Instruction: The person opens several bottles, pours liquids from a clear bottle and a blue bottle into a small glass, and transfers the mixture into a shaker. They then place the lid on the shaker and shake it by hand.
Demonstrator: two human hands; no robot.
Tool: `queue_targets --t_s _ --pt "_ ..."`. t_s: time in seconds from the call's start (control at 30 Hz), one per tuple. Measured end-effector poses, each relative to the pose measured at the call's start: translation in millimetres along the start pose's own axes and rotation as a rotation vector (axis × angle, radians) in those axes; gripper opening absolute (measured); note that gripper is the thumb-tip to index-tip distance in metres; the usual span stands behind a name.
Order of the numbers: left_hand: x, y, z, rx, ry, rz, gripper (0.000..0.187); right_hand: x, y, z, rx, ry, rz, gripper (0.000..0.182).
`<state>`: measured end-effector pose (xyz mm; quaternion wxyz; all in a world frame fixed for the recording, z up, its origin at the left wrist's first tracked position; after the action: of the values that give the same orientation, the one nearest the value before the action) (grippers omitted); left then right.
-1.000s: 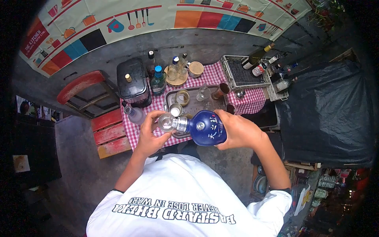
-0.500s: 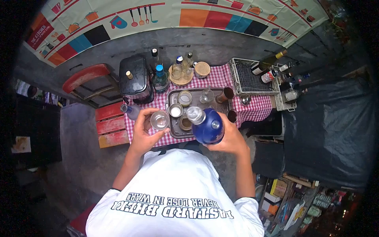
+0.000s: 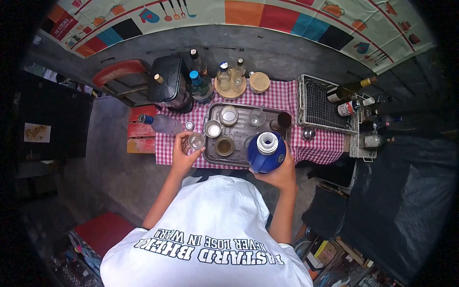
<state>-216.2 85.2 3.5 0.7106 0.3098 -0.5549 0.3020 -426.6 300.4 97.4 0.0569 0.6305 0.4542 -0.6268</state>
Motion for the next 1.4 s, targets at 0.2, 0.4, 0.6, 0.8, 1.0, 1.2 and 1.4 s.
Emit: queue_targets --t_s 0.2,0.4,0.6,0.8,1.0,1.2,1.4 --pt "-59.9 0.0 -6.5 0.076 0.021 0.18 0.054 32.9 -7.1 17.9 -0.099 0.034 0.019 0.095" --pt "-99.5 -5.4 -6.7 0.031 0.004 0.535 0.055 43.9 -19.3 26.9 -0.156 0.062 0.024 0.093" --pt "-96.5 2.4 1.6 -0.022 -0.054 0.736 0.054 45.4 -29.0 28.1 -0.204 0.062 0.022 0.092" --pt "-94.0 8.7 15.8 -0.086 -0.083 0.831 0.058 58.4 -39.4 30.4 -0.209 0.068 0.066 0.094" --pt "-68.6 22.0 38.1 -0.189 -0.007 0.987 0.053 54.7 -52.1 29.7 -0.187 0.008 0.12 0.085" --pt "-10.0 40.8 68.7 -0.298 0.028 1.127 0.058 57.8 -60.3 34.1 -0.171 -0.051 0.103 0.087" --pt "33.3 51.1 82.1 -0.355 0.027 1.074 0.056 63.7 -59.9 36.2 -0.168 -0.05 0.13 0.101"
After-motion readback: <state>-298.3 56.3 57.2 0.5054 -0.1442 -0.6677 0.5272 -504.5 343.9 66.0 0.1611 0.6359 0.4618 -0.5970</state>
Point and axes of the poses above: each hand's wrist, its own z-axis towards the middle knuckle, its own y-axis out of the palm, x = y × z, the point moved 8 cm from there along z, towards the middle knuckle, and after that the axes turned 15 degrees about y, right-handed, at the moved point
